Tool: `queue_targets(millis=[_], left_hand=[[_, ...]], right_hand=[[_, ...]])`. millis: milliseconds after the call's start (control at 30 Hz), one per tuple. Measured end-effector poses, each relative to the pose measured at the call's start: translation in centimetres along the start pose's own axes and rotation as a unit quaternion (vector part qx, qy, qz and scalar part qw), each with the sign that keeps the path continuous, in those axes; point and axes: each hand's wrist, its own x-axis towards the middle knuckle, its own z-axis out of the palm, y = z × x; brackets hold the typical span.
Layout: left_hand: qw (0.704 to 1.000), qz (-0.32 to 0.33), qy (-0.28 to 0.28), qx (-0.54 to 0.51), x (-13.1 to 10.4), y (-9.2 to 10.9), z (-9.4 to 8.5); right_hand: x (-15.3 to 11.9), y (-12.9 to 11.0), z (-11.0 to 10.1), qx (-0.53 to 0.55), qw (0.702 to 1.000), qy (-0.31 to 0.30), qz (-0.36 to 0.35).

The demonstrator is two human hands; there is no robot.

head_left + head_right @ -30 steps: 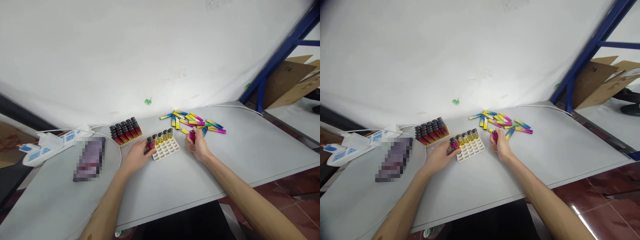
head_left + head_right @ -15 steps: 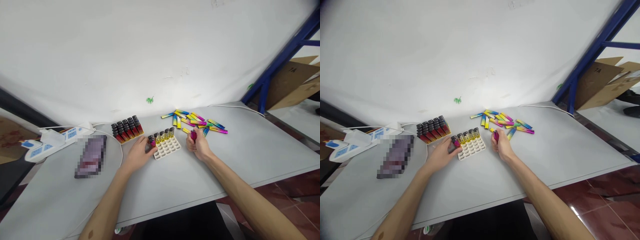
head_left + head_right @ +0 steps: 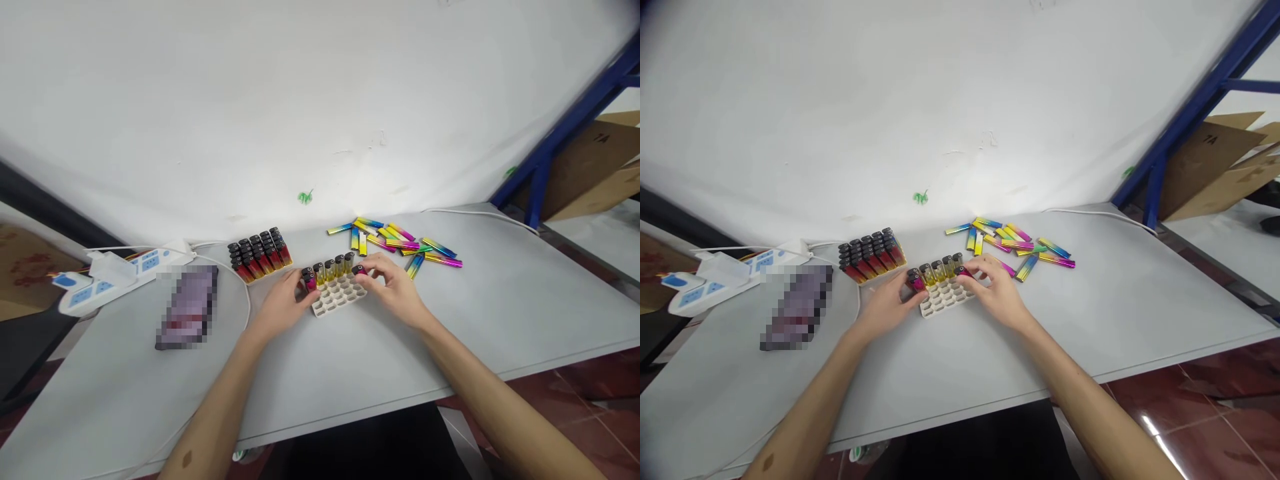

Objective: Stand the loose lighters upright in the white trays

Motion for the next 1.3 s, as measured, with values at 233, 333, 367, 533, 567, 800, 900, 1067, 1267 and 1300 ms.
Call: queue_targets(millis=[233, 333, 367, 533, 567, 800, 900, 1067, 1267, 1300], left_hand=[[1.000, 0.019, 0.010, 0.000, 0.2, -0.3, 0.4], [1.000, 0.014, 0.008, 0.001, 0.2, -0.2, 0.5], [1.000, 0.014, 0.009, -0.001, 0.2, -0.1, 0.5], [1.000, 0.008, 0.017, -0.011, 0.2, 0.2, 0.6], [1.000, 0.004, 0.017, -0.011, 0.2, 0.3, 0.7], [0.999, -0.005, 0.035, -0.031, 0.4, 0.2, 1.2], [0.996, -0.002, 0.053, -0.073, 0.7, 0.3, 1.6], [0.992, -0.013, 0.066, -0.104, 1.1, 0.4, 2.1], [0.992, -0.038, 0.058, -0.107, 1.1, 0.1, 1.8], [0.992, -0.037, 0.053, -0.112, 1.0, 0.0, 1.7]], right_hand=[[0.6, -1.2, 2.6, -0.066, 0.991, -0.019, -0.118], [0.4, -1.0, 3.7, -0.104, 0.985, -0.040, -0.135], [0.4, -0.8, 4.0, -0.118, 0.982, -0.045, -0.141], [0.4, 0.0, 4.4, -0.179, 0.969, -0.031, -0.164], [0.4, 0.1, 4.4, -0.188, 0.967, -0.025, -0.171], [0.7, 0.0, 4.3, -0.202, 0.959, -0.024, -0.199], [0.5, -0.5, 4.3, -0.225, 0.957, -0.038, -0.178], [0.1, -0.6, 3.7, -0.238, 0.953, -0.026, -0.188], [0.9, 1.8, -0.9, -0.365, 0.911, 0.167, -0.089], [0.9, 2.4, -1.7, -0.406, 0.897, 0.171, -0.046]])
